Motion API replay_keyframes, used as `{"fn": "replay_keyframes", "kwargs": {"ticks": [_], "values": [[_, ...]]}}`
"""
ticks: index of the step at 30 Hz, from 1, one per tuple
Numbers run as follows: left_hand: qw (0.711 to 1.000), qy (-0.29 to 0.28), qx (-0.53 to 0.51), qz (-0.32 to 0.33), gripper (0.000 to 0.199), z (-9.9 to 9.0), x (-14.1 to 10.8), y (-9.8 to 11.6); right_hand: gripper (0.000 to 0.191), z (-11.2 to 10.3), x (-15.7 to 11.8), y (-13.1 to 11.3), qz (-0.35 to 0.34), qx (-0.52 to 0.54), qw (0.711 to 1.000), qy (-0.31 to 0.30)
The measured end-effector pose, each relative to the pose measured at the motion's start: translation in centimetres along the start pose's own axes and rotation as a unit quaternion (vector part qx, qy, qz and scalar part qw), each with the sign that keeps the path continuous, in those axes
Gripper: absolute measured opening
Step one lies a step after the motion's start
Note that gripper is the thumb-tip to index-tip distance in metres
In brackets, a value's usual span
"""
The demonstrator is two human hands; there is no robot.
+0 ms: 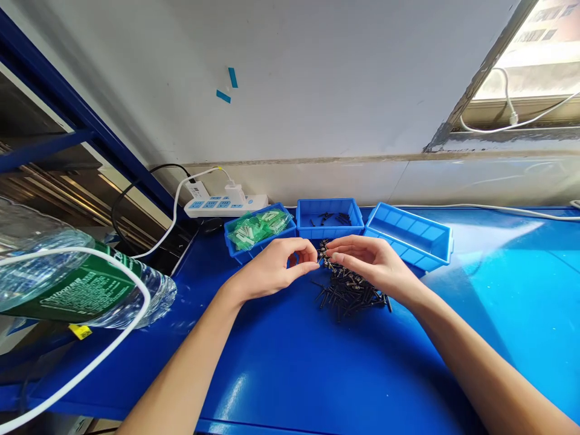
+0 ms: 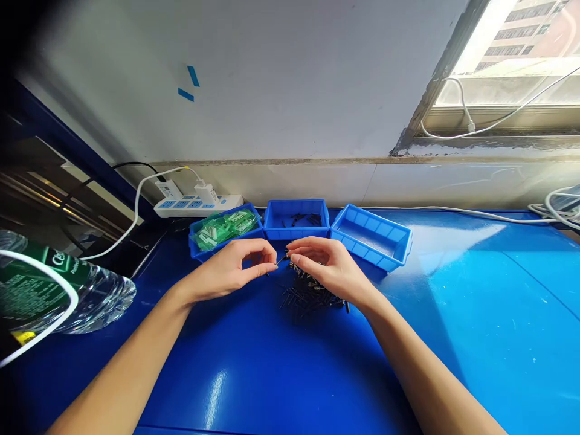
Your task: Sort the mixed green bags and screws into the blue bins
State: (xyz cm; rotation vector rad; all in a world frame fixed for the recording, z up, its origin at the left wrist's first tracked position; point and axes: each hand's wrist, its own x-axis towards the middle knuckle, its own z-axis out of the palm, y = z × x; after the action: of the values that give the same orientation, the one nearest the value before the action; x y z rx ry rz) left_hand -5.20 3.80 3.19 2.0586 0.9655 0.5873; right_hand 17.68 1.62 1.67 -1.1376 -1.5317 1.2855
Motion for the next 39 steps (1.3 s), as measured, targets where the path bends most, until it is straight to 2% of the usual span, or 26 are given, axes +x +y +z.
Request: {"fn": "replay_keyframes", "kwargs": {"ticks": [4,9,16,22,25,27,30,35,39], "values": [[0.999,0.001,-0.031,-0.011,0.017,-0.2,-0.1,0.4,0.031,0.2,0.0,0.1,0.031,0.01,0.998,-0.053],[0.999,-0.017,-0.047,-0.013,0.016,-0.2,-0.1,0.5,0.035,0.3,0.0,0.1,0.054,0.05,0.996,-0.054],[0.998,-0.028,-0.053,-0.006,0.013,-0.2,-0.1,0.4,0.028,0.1,-0.1,-0.2,0.089,0.121,0.986,-0.072],[0.999,-0.025,-0.03,-0.004,0.014,0.1,0.0,0.1,0.029,0.0,0.0,-0.4,0.107,0.121,0.984,-0.081],[1.0,-0.021,0.002,-0.004,0.009,0.0,0.0,0.0,0.029,0.0,0.0,-0.4,0.086,0.106,0.99,-0.045],[0.999,-0.026,0.033,-0.001,0.005,0.0,-0.1,-0.1,0.03,-0.1,0.1,-0.3,0.057,0.126,0.99,0.022],[0.996,-0.057,0.064,0.004,0.005,0.0,-0.2,-0.5,0.041,0.0,0.2,-0.1,0.019,0.155,0.982,0.109],[0.992,-0.103,0.074,-0.006,0.011,0.4,-0.4,-1.1,0.046,-0.1,0.2,0.1,0.021,0.124,0.987,0.1],[0.992,-0.095,0.083,0.0,0.01,0.6,-0.3,-1.1,0.042,-0.2,0.1,0.0,0.025,0.101,0.991,0.086]]}}
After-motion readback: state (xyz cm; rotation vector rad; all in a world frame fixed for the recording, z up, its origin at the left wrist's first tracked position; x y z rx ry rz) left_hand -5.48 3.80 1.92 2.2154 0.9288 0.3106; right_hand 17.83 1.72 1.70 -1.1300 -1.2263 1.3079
